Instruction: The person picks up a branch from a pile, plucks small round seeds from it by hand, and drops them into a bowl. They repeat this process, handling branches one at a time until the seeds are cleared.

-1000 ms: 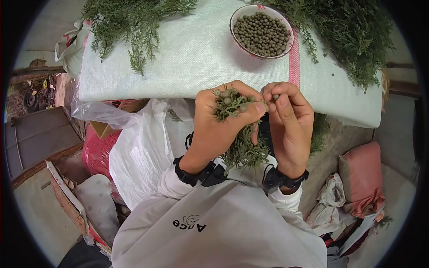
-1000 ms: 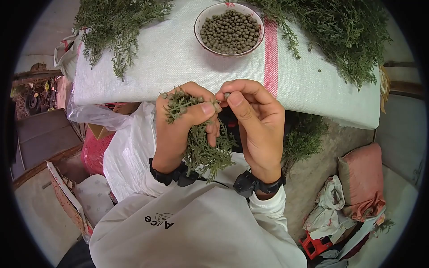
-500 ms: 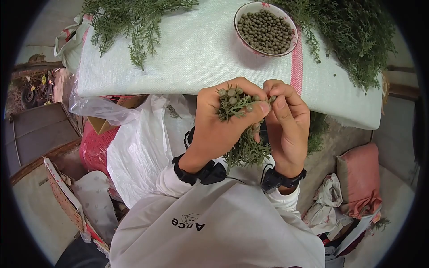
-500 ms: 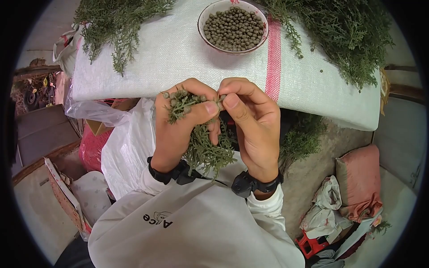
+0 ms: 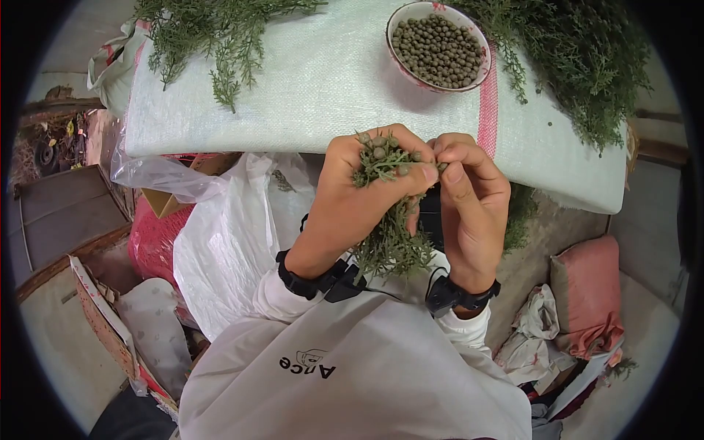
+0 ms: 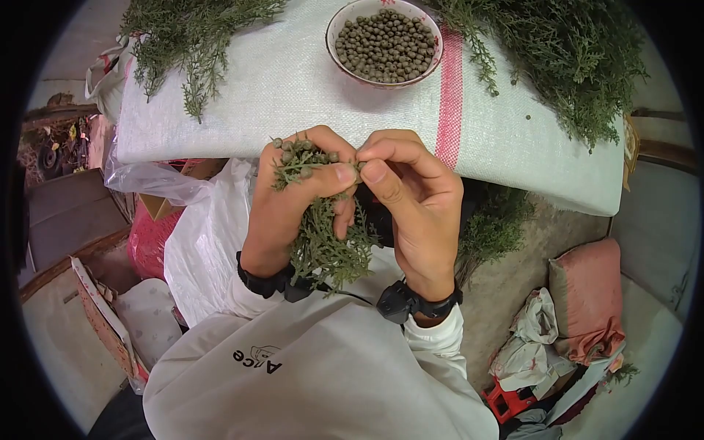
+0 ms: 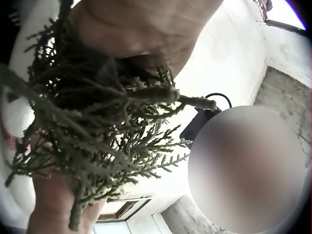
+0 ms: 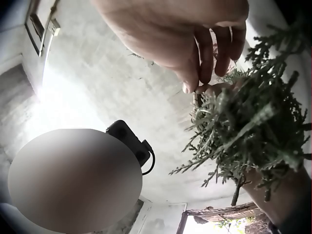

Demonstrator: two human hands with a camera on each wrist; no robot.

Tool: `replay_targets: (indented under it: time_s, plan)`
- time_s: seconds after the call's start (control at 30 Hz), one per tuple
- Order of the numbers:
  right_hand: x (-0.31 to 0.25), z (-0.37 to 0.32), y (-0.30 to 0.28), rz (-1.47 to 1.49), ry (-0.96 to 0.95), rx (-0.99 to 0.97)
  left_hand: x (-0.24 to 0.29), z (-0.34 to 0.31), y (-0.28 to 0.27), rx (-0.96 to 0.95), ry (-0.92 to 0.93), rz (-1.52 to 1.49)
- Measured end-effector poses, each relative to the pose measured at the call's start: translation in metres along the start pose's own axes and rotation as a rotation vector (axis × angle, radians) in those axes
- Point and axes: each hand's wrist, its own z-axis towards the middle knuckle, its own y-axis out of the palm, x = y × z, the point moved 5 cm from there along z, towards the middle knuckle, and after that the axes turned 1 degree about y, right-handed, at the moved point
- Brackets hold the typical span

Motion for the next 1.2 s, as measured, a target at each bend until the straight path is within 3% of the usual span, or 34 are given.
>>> replay_targets:
  time_s: [0.23,1.2]
  plan:
    - [0.002,-0.002,0.004,-0.014,0.037,0.091,-0.002,-0.001,-0.004,0.014,0.003,-0.003]
    - [0.018,0.001,-0.002,-0.057,0.073,-0.042,-0.005,0.005,-0.015,-0.019,-0.088,-0.008]
